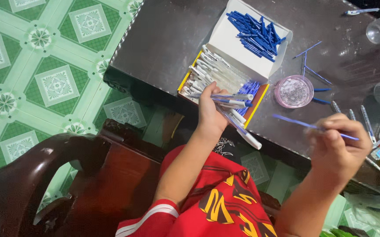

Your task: The person assembles ballpoint pens by hand, inserting ink refills into pen barrels, attaching blue caps, and placing the completed pens into a clear plastic container.

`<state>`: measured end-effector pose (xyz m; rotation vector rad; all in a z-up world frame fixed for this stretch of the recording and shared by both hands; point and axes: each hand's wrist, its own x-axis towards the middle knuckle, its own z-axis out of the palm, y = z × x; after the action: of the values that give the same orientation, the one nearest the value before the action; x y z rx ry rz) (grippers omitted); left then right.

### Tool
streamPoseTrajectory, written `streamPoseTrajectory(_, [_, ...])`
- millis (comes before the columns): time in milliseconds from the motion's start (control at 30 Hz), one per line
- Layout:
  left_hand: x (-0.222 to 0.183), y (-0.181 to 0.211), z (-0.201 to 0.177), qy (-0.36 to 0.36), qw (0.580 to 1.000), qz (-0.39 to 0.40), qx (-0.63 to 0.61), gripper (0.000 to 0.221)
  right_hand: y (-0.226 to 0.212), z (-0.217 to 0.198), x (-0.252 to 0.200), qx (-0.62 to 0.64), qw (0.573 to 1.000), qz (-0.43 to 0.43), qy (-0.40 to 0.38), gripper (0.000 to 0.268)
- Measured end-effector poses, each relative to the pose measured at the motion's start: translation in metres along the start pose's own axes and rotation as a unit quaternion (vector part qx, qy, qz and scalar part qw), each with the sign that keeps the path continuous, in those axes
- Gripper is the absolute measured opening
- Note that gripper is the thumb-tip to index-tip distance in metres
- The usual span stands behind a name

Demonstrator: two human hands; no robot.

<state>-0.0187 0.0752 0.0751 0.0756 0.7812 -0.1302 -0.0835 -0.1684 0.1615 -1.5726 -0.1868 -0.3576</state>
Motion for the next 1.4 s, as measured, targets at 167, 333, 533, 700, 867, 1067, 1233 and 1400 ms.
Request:
streamPoseTrajectory(167, [0.021,0.005,-0.013,0.063,0.998,-0.002,0.010,0.026,0.007,0.017,-0.015,0.013,0.999,0.019,-0.033,0.032])
streamPoseTrajectory(333, [0.007,0.009,-0.007,0.023,0.998,-0.043,-0.036,0.027,0.008,0.035,-0.028,-0.015,0.999,-0.005,-0.048,0.042])
streamPoseTrajectory(533, [0.010,0.009,-0.011,-0.103,0.987,-0.069,-0.101,0.035,0.007,0.049,-0.028,-0.115,0.982,-0.115,-0.101,0.032])
streamPoseTrajectory(700, [-0.003,0.013,-0.008,-0.109,0.989,-0.063,-0.075,0.037,0.003,0.056,-0.031,-0.158,0.969,-0.143,-0.128,0.035])
streamPoseTrajectory(867, [0.005,0.010,-0.014,-0.230,0.962,-0.074,-0.129,0.027,0.004,0.071,-0.016,-0.146,0.943,-0.247,-0.167,0.032])
streamPoseTrajectory(1067, [-0.011,0.019,-0.010,-0.353,0.912,-0.096,-0.188,0.028,0.009,0.072,-0.038,-0.105,0.948,-0.254,-0.161,0.034])
streamPoseTrajectory(1233, [-0.015,0.023,-0.007,-0.396,0.898,-0.090,-0.171,0.028,0.024,0.060,-0.064,0.003,0.964,-0.253,-0.078,0.045])
streamPoseTrajectory(1400, [-0.013,0.015,-0.008,-0.411,0.891,-0.104,-0.164,0.029,0.032,0.062,-0.068,0.018,0.958,-0.275,-0.078,0.042])
